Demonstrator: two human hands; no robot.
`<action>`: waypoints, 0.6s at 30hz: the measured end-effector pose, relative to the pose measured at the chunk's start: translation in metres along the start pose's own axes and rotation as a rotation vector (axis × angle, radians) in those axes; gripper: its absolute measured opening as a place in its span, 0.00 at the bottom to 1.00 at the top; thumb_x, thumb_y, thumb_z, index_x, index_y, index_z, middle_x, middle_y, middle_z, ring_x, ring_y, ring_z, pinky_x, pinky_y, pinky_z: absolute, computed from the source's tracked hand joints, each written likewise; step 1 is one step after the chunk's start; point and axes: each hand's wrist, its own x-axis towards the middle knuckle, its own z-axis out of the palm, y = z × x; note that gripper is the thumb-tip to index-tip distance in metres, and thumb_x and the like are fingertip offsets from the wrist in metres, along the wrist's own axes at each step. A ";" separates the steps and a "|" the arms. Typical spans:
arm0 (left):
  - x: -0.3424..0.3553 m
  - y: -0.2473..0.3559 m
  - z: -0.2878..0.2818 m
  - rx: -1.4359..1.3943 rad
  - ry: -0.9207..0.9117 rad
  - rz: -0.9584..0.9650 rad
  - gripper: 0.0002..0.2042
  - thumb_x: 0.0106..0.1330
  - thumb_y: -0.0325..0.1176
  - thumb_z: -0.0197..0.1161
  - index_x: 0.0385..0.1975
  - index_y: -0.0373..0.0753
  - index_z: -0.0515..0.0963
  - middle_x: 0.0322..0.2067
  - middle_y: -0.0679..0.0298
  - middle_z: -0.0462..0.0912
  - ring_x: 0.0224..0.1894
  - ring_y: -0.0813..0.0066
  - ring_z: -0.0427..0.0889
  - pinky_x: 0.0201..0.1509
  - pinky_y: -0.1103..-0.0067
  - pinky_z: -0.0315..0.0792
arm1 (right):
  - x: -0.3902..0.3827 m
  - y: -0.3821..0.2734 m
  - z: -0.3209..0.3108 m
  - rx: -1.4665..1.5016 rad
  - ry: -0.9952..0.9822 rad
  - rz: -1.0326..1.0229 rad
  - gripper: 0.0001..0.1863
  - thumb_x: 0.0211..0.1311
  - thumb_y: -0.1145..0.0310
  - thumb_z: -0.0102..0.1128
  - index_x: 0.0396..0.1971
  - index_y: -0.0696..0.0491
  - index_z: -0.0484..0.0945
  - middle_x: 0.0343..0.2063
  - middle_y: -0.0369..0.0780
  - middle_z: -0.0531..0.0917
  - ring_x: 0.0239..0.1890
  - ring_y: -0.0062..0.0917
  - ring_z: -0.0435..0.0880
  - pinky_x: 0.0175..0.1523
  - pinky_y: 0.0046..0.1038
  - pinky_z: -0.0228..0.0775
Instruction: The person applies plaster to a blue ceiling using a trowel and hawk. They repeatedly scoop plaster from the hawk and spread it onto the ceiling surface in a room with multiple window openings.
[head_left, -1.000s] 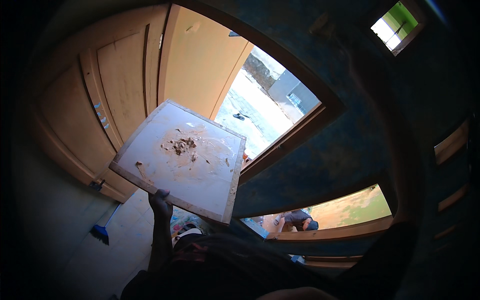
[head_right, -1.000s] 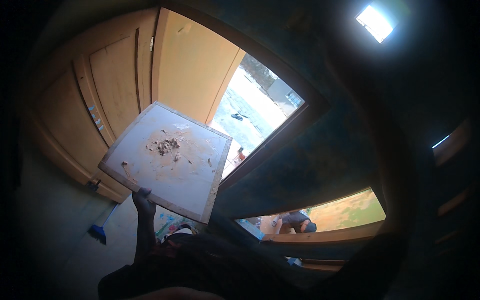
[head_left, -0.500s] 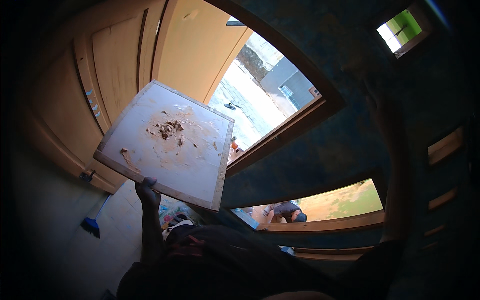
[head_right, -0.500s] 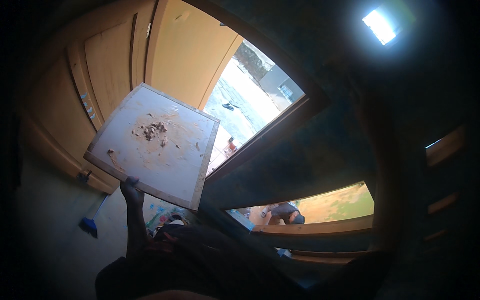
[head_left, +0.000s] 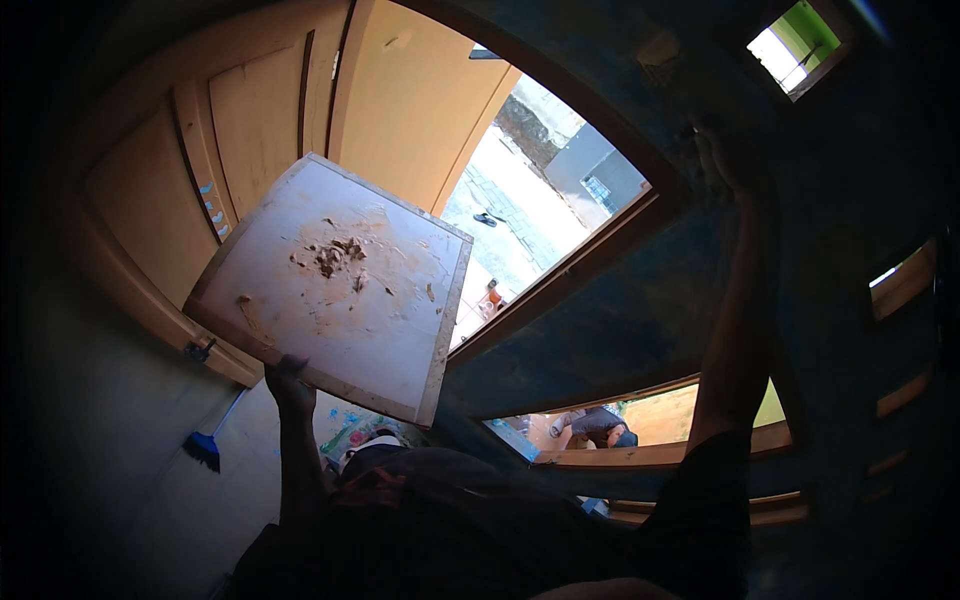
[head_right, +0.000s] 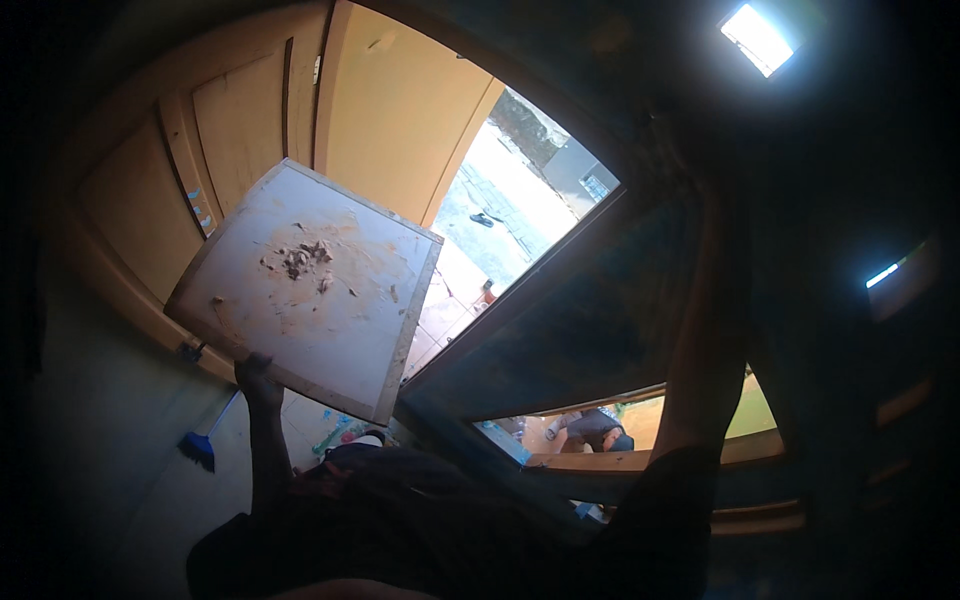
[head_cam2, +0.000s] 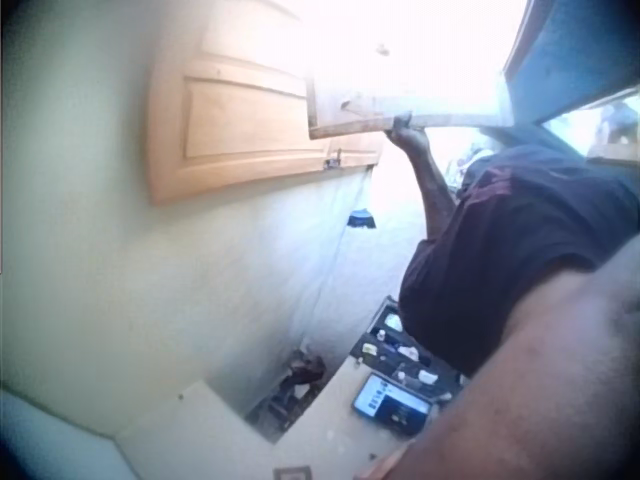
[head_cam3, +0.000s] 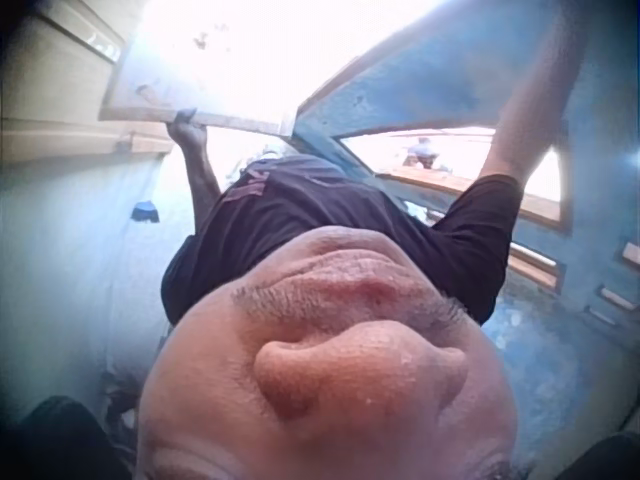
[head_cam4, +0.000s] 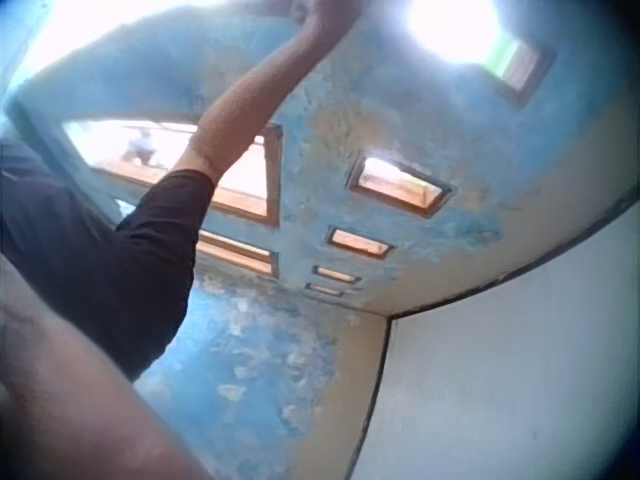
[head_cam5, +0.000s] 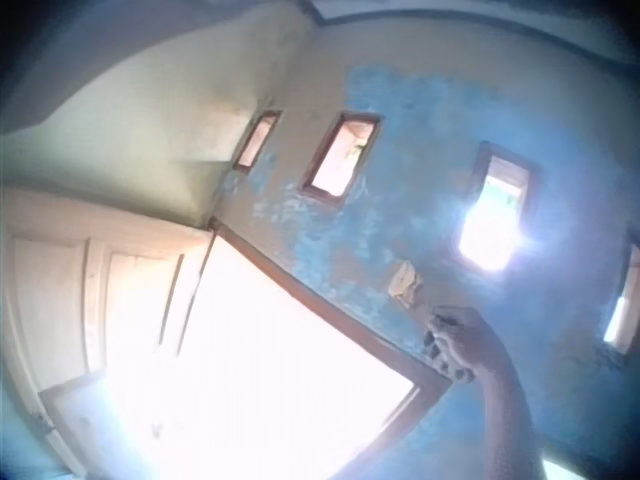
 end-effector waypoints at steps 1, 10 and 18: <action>0.005 -0.005 -0.008 -0.016 0.001 0.004 0.19 0.36 0.22 0.49 0.34 0.35 0.62 0.26 0.66 0.63 0.31 0.73 0.68 0.42 0.75 0.65 | 0.006 0.002 -0.005 -0.112 0.037 -0.072 0.16 0.50 0.58 0.47 0.29 0.58 0.71 0.13 0.38 0.71 0.13 0.22 0.69 0.21 0.21 0.61; 0.000 -0.007 0.000 -0.077 -0.029 -0.002 0.22 0.37 0.21 0.48 0.38 0.35 0.61 0.28 0.64 0.63 0.35 0.71 0.68 0.44 0.73 0.64 | 0.076 -0.006 -0.040 -0.558 -0.043 -0.196 0.17 0.51 0.58 0.46 0.32 0.57 0.70 0.19 0.41 0.72 0.20 0.26 0.71 0.26 0.24 0.63; 0.008 -0.005 -0.005 -0.058 -0.051 -0.021 0.23 0.38 0.21 0.46 0.41 0.35 0.60 0.30 0.64 0.63 0.35 0.73 0.67 0.44 0.73 0.64 | 0.021 0.000 -0.083 -0.655 -0.139 -0.114 0.18 0.52 0.58 0.45 0.34 0.57 0.69 0.25 0.43 0.73 0.26 0.29 0.73 0.31 0.27 0.64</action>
